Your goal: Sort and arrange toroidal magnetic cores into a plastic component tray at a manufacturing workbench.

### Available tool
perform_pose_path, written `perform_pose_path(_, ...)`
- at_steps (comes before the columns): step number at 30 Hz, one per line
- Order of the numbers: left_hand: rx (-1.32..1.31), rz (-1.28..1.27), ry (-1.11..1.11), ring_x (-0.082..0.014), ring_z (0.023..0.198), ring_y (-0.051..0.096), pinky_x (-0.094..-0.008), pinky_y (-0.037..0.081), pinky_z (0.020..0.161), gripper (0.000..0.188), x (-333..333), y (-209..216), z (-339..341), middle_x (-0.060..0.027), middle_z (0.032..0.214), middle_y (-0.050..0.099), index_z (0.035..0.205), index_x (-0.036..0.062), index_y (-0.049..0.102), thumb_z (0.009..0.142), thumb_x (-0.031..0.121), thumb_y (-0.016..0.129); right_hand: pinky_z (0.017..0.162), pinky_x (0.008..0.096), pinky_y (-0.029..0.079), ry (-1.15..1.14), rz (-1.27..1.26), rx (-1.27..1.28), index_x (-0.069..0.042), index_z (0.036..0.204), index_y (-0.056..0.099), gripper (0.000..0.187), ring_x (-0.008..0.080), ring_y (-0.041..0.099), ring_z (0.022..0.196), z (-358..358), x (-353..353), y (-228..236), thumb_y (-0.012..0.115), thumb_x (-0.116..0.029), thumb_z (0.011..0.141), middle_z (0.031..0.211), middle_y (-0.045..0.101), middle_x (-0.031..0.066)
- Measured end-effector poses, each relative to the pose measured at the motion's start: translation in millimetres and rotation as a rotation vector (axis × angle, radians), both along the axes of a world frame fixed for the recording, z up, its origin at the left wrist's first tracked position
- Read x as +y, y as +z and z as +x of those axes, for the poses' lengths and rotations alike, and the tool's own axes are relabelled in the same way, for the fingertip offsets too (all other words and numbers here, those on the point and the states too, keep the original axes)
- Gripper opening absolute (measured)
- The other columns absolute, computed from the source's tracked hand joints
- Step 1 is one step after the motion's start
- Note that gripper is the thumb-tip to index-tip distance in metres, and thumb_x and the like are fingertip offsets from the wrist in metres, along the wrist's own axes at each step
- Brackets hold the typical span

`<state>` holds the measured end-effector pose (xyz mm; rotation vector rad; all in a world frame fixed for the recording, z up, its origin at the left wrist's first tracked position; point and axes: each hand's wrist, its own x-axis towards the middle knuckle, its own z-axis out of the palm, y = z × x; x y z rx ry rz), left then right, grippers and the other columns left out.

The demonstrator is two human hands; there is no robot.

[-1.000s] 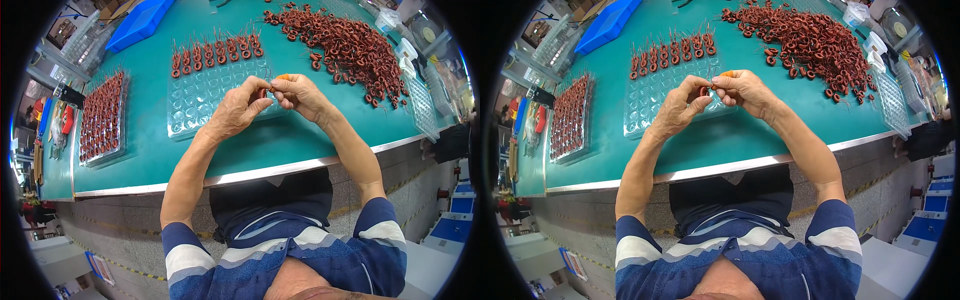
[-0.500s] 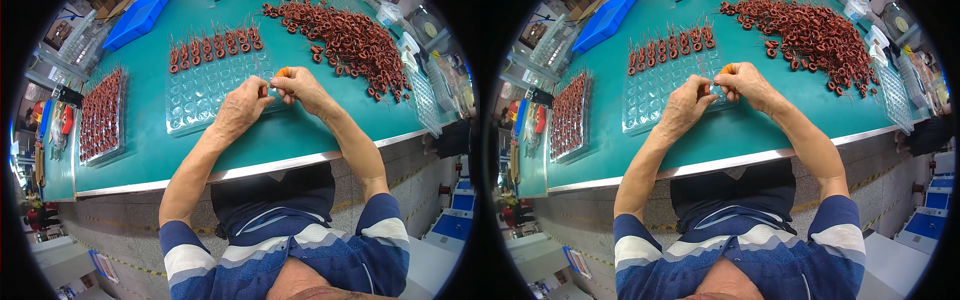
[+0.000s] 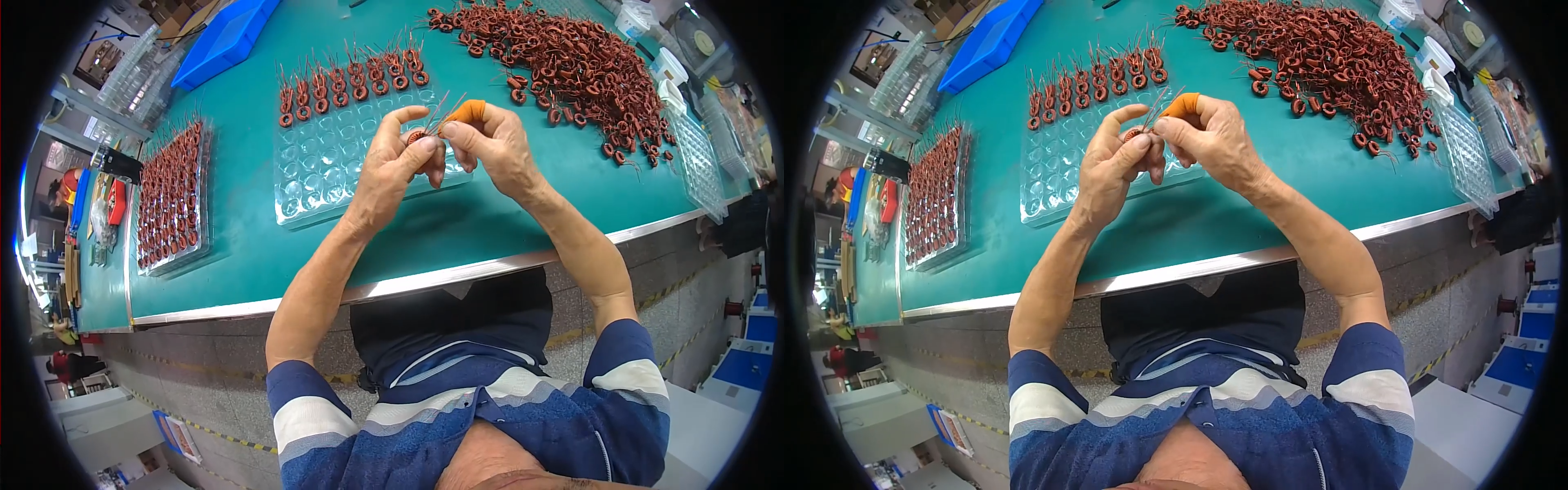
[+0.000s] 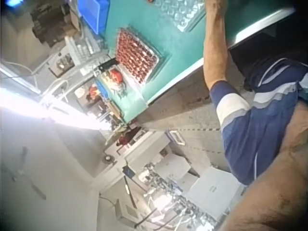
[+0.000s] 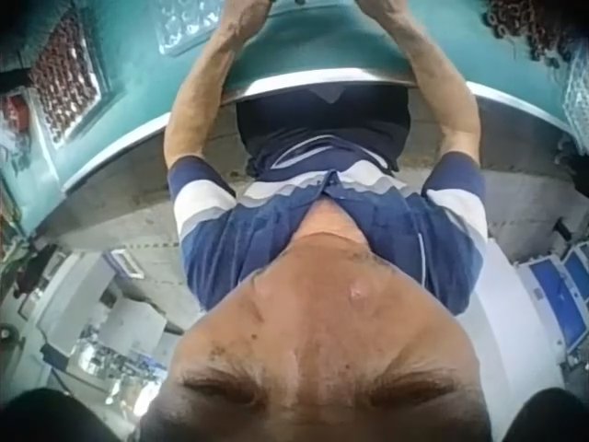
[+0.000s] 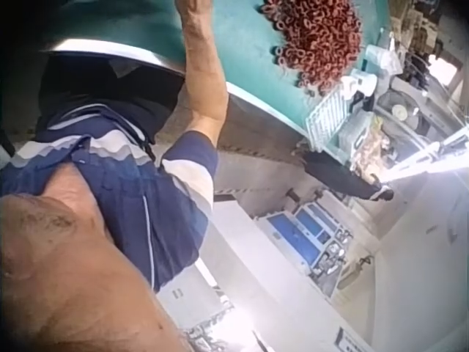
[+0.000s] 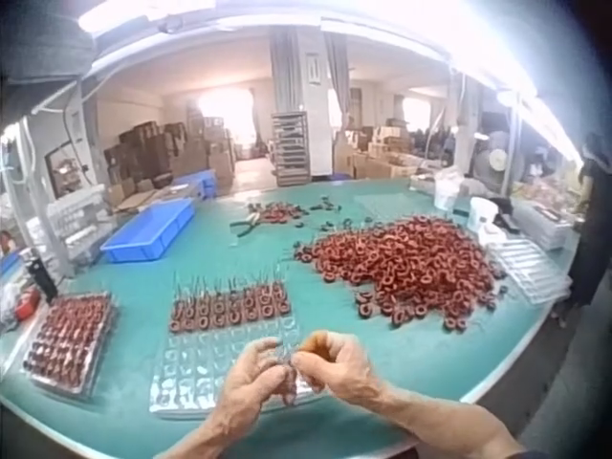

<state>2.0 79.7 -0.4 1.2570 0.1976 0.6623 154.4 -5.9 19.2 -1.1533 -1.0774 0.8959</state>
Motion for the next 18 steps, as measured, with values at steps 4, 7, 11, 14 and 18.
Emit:
perform_pose_path(4,0.07,0.001,0.025,-0.0132,0.062,0.052,-0.0265,0.045,0.058,0.024,5,-1,-2,-0.0043,0.071,0.052,0.11,-0.0026,0.052,0.098,0.018,0.051,0.047,0.0207,0.04,-0.059,-0.019,-0.071,0.001,0.088,0.063,0.023,0.0061,0.05,0.054,-2,0,-2,0.066,-0.021,0.089,0.063,0.056,0.001)
perform_pose_path(7,0.054,-0.028,0.08,-0.0121,0.059,0.05,-0.0252,0.043,0.057,0.022,9,-2,-3,-0.0033,0.068,0.051,0.104,-0.0021,0.056,0.097,0.018,0.05,0.048,0.0199,0.041,-0.173,0.053,0.025,0.0,0.09,0.063,0.03,0.0063,0.052,0.054,11,6,-12,0.069,-0.029,0.088,0.064,0.057,0.0019)
perform_pose_path(11,0.062,-0.024,0.051,-0.0131,0.06,0.049,-0.0263,0.042,0.055,0.021,12,-5,-6,-0.0048,0.072,0.052,0.104,-0.0015,0.056,0.096,0.017,0.052,0.049,0.0194,0.041,-0.173,0.047,0.125,0.001,0.095,0.062,0.037,0.0069,0.054,0.055,9,11,-12,0.068,-0.035,0.088,0.069,0.06,0.0029)
perform_pose_path(14,0.081,-0.034,0.052,-0.0136,0.061,0.05,-0.0266,0.042,0.055,0.023,13,-6,-5,-0.0052,0.072,0.052,0.109,-0.001,0.052,0.097,0.018,0.052,0.048,0.0195,0.041,-0.147,0.017,0.145,0.001,0.095,0.062,0.037,0.0066,0.054,0.055,5,14,-14,0.067,-0.035,0.089,0.07,0.06,0.0028)
perform_pose_path(18,0.054,-0.033,0.091,-0.0142,0.063,0.052,-0.0269,0.043,0.057,0.029,10,-4,-2,-0.006,0.076,0.053,0.118,0.0,0.046,0.097,0.019,0.051,0.048,0.0192,0.041,-0.339,0.028,0.023,0.001,0.094,0.064,0.037,0.0061,0.054,0.053,19,9,-16,0.067,-0.036,0.089,0.068,0.06,0.002)
